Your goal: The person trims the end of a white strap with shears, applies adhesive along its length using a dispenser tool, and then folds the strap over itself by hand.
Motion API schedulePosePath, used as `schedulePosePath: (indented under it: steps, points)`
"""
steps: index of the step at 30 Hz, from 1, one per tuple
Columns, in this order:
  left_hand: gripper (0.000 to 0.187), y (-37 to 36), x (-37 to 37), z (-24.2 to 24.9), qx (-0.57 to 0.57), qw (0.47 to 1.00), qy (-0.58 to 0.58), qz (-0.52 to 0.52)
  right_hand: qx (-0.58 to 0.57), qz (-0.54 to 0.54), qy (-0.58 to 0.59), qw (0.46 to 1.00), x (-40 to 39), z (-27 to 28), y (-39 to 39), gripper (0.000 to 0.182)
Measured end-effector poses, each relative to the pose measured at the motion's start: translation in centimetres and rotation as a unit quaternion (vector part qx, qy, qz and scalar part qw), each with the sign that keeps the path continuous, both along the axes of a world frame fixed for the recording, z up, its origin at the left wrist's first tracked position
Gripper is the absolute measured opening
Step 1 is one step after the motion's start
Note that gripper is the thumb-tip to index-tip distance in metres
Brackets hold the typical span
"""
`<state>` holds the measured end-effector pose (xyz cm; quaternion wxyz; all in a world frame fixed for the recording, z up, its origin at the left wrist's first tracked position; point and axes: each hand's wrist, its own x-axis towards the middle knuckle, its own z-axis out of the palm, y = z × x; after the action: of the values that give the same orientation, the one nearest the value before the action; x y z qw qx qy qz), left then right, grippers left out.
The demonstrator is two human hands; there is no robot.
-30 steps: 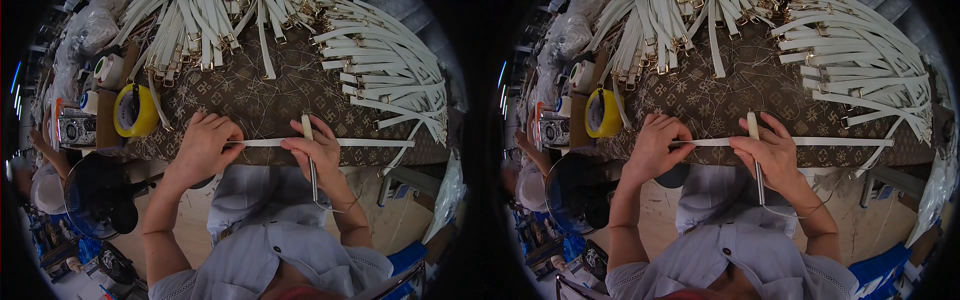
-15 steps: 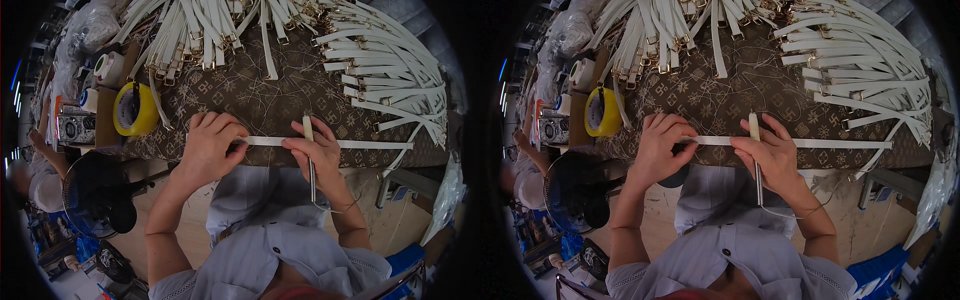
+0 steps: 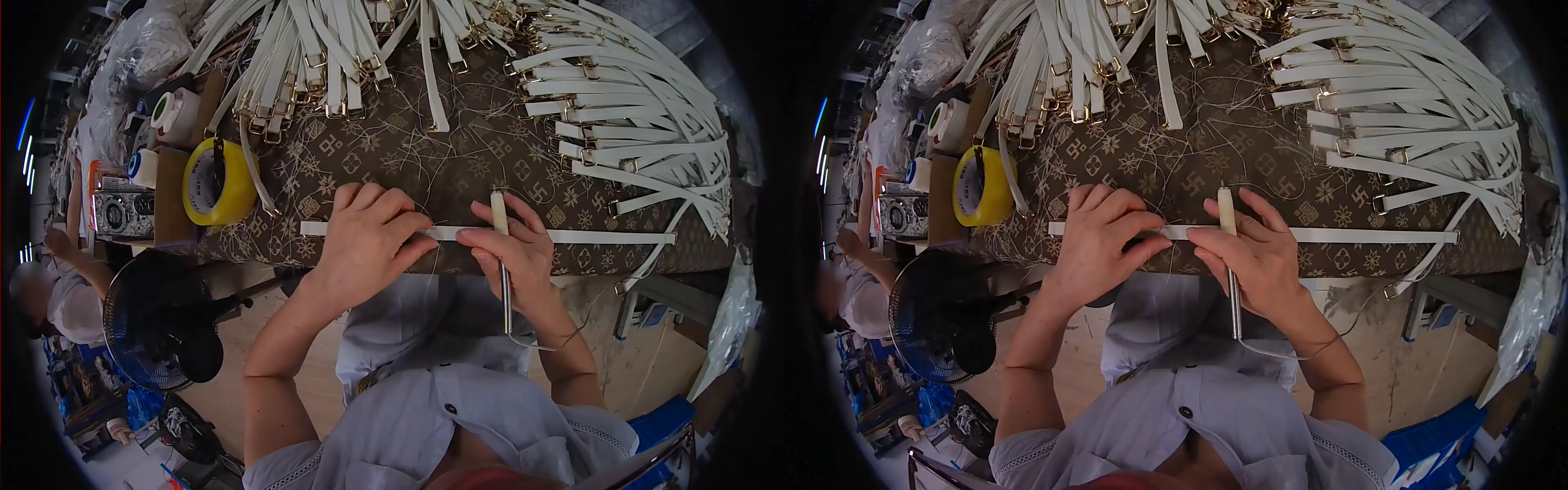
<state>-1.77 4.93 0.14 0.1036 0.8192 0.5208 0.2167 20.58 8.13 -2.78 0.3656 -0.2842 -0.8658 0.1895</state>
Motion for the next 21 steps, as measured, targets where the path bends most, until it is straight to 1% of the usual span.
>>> schedulePosePath:
  steps: [9,11,15,17,21]
  points:
    - [0.014,-0.3,0.4,-0.3,0.021,1.0,-0.019,0.008,-0.004,-0.009,0.004,1.0,0.0,-0.3,0.0,0.019]
    - [0.013,-0.2,0.4,-0.2,-0.006,0.999,-0.037,0.018,-0.003,-0.011,0.004,1.0,0.0,-0.3,0.0,0.019]
    - [0.01,-0.2,0.6,-0.2,0.001,0.999,-0.029,0.02,0.0,-0.01,0.016,1.0,-0.1,-0.4,0.0,0.02]
    - [0.009,0.0,0.7,0.0,0.026,1.0,0.007,0.013,0.0,-0.008,0.012,1.0,0.0,-0.4,0.0,0.021]
    - [0.012,-0.2,1.2,-0.9,0.038,0.999,-0.005,0.019,-0.002,-0.01,0.009,1.0,-0.1,-0.3,0.0,0.022]
